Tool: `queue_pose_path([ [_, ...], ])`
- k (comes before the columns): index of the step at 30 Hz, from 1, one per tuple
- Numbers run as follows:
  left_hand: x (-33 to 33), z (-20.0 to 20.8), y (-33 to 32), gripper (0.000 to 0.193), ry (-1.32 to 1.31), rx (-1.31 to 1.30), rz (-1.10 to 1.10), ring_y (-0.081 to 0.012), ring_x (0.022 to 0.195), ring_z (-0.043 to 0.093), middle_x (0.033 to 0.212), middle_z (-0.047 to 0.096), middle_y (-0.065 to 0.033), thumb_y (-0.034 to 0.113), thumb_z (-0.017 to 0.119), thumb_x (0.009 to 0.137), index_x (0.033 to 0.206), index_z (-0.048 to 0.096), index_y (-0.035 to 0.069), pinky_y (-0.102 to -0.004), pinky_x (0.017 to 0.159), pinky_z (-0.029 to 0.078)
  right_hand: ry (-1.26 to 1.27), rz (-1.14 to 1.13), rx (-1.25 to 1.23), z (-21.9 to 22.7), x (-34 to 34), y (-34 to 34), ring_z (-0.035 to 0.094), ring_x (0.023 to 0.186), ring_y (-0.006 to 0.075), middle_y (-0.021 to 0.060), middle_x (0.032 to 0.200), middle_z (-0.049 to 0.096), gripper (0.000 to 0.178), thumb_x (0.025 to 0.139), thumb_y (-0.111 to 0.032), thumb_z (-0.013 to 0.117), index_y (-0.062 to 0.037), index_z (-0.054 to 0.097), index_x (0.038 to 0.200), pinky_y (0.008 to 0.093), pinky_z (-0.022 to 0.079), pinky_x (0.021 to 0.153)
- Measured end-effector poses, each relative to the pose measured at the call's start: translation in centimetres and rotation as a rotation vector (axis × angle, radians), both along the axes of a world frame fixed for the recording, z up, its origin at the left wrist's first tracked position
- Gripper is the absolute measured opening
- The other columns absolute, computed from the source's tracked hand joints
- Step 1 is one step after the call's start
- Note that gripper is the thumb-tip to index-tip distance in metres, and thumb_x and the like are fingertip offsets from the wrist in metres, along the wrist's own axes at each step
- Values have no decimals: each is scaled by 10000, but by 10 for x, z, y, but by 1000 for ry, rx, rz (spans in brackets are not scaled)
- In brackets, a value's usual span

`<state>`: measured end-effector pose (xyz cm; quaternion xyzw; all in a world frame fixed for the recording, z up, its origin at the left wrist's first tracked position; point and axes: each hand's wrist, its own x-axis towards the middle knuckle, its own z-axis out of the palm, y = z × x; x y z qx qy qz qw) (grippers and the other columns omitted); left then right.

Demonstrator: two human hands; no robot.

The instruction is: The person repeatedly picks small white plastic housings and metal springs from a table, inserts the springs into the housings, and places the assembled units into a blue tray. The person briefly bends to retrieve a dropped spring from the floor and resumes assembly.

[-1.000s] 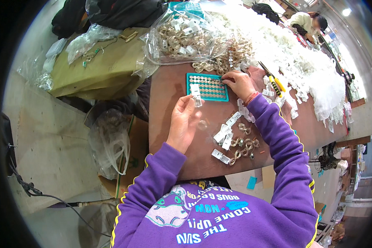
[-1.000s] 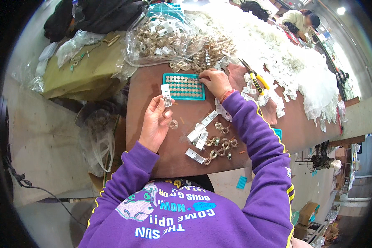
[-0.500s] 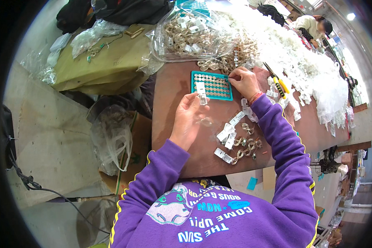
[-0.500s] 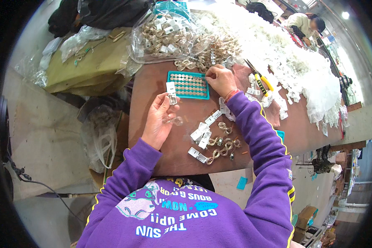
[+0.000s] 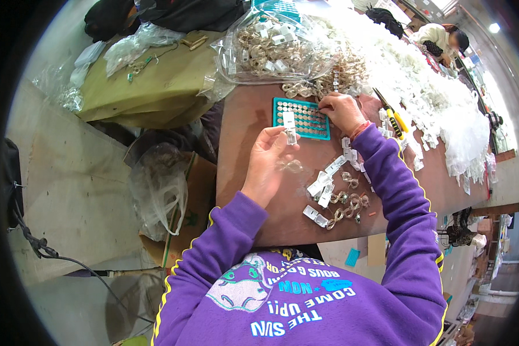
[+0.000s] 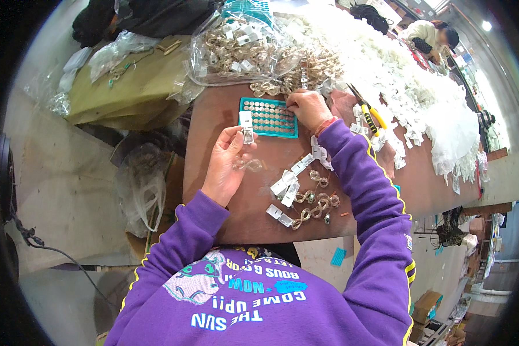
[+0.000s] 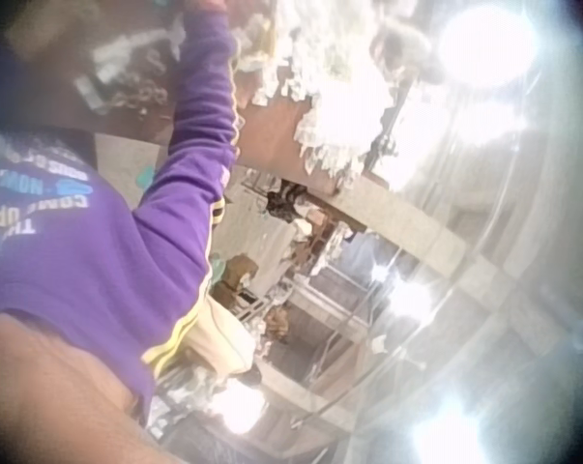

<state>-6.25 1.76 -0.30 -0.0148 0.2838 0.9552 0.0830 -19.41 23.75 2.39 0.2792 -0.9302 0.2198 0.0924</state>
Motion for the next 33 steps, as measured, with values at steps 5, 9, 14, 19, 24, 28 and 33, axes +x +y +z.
queue_pose_path([
  [5, 0, -1, 1, 159, 16, 16, 6, -133, 823, 627, 1012, 665, -121, 177, 606, 955, 1084, 584, 88, -202, 606, 465, 21, 10, 62, 3, 0, 0, 658, 747, 303, 125, 817, 660, 86, 743, -74, 680, -50, 689, 825, 373, 530, 701],
  [9, -1, 0, -2, 151, -9, -27, 12, -130, 826, 627, 1011, 667, -112, 172, 610, 953, 1077, 586, 88, -206, 637, 477, -47, -57, 13, 27, 18, -17, 656, 739, 296, 126, 809, 653, 83, 756, -77, 675, -43, 687, 831, 366, 529, 689],
  [14, 2, 1, 1, 133, -49, -61, 14, -133, 828, 636, 1014, 670, -88, 155, 617, 948, 1060, 594, 87, -223, 686, 501, 26, 184, -253, 57, 77, -47, 637, 706, 286, 105, 799, 621, 91, 764, -42, 673, -50, 653, 853, 359, 525, 633],
  [19, 3, 2, 2, 140, -16, -45, 14, -136, 817, 649, 966, 655, -48, 109, 641, 926, 1044, 578, 68, -244, 699, 535, 131, 222, -192, 63, 99, -67, 626, 700, 311, 101, 814, 611, 118, 761, -63, 690, -59, 628, 861, 376, 523, 601],
  [24, 4, 0, 1, 108, -2, -26, -9, -122, 855, 637, 975, 654, -39, 112, 621, 940, 1039, 602, 74, -266, 774, 543, 57, 263, -165, 63, 96, -67, 636, 714, 296, 104, 808, 621, 112, 754, -22, 681, -37, 661, 863, 355, 525, 622],
  [28, 3, -2, 0, 139, -50, 43, 4, -138, 837, 643, 969, 653, -50, 123, 641, 929, 1039, 583, 60, -261, 739, 542, 32, 282, -202, 62, 95, -68, 653, 720, 273, 102, 815, 645, 154, 745, -15, 692, -44, 697, 896, 331, 532, 632],
  [33, 1, -2, 1, 153, -44, 61, 13, -144, 818, 640, 974, 650, -61, 138, 646, 929, 1038, 574, 57, -254, 724, 538, 92, 193, -340, 62, 99, -71, 676, 724, 251, 97, 835, 682, 150, 754, -44, 706, -69, 708, 902, 314, 545, 640],
])
